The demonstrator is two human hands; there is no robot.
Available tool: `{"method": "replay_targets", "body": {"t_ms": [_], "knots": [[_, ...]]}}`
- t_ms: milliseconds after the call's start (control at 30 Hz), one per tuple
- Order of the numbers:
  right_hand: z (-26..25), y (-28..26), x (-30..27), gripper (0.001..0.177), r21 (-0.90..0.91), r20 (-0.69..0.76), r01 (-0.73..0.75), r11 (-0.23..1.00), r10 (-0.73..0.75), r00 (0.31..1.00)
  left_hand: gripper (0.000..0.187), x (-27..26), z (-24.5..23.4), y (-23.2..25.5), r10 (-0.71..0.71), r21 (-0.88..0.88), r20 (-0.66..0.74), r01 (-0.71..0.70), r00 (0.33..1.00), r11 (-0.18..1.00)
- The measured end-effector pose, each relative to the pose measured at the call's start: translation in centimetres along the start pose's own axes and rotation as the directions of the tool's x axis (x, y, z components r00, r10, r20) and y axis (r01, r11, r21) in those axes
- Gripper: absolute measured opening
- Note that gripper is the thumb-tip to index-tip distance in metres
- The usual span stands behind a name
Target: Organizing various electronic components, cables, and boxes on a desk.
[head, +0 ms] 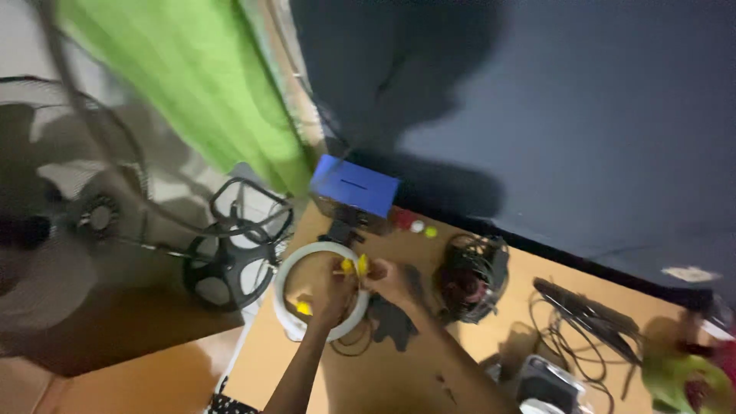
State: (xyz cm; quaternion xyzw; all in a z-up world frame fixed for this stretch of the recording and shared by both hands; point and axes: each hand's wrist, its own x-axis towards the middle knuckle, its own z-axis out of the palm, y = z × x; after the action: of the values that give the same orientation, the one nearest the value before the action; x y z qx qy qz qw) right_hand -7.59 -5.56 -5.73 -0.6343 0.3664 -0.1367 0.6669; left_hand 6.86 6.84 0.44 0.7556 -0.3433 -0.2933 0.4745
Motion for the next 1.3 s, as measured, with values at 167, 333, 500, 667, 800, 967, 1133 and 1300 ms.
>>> {"method": "replay_targets", "body": {"t_ms": [167,333,500,667,800,967,1133,1300], "knots": [[-9.6,-4.2,-5.2,0.044,-0.293,-0.219,-0.076,0.953,0.011,0.976,0.050,3.9,12.5,-8.2,0.208,0.127,0.051,-0.213,0.977,0.969],[-15.9,-2.0,-4.7,0.045,-0.434,-0.417,-0.126,0.892,-0.075,0.906,0.045,5.5,15.7,-1.2,0.204,0.325,0.197,-0.260,0.959,0.909],[-17.1,-4.0,-3.0,0.054,-0.713,-0.420,-0.222,0.665,-0.152,0.895,0.045,6.7,23.0,-4.8,0.246,0.306,0.037,-0.245,0.969,0.920],[-18.2,-2.0,-0.9,0.055,-0.738,-0.369,-0.224,0.636,-0.104,0.923,0.035,5.5,21.7,1.6,0.204,0.228,0.171,-0.240,0.964,0.944],[-18.9,1.4,0.6,0.053,-0.833,-0.307,-0.152,0.532,-0.215,0.927,0.029,5.5,22.2,2.7,0.073,0.306,0.311,-0.172,0.948,0.936],[-19.6,2.9,1.7,0.067,-0.881,-0.256,-0.117,0.458,-0.254,0.933,0.024,4.8,23.7,-0.3,0.117,0.130,0.307,-0.163,0.944,0.978],[-19.8,1.6,1.2,0.056,-0.745,-0.283,-0.208,0.635,-0.018,0.959,0.019,5.4,24.3,1.3,0.025,0.258,0.323,-0.113,0.946,0.959],[-19.5,-3.4,-0.2,0.070,-0.904,-0.173,-0.033,0.426,-0.294,0.940,0.023,6.3,26.2,-4.6,0.224,0.261,0.246,-0.287,0.943,0.922]]}}
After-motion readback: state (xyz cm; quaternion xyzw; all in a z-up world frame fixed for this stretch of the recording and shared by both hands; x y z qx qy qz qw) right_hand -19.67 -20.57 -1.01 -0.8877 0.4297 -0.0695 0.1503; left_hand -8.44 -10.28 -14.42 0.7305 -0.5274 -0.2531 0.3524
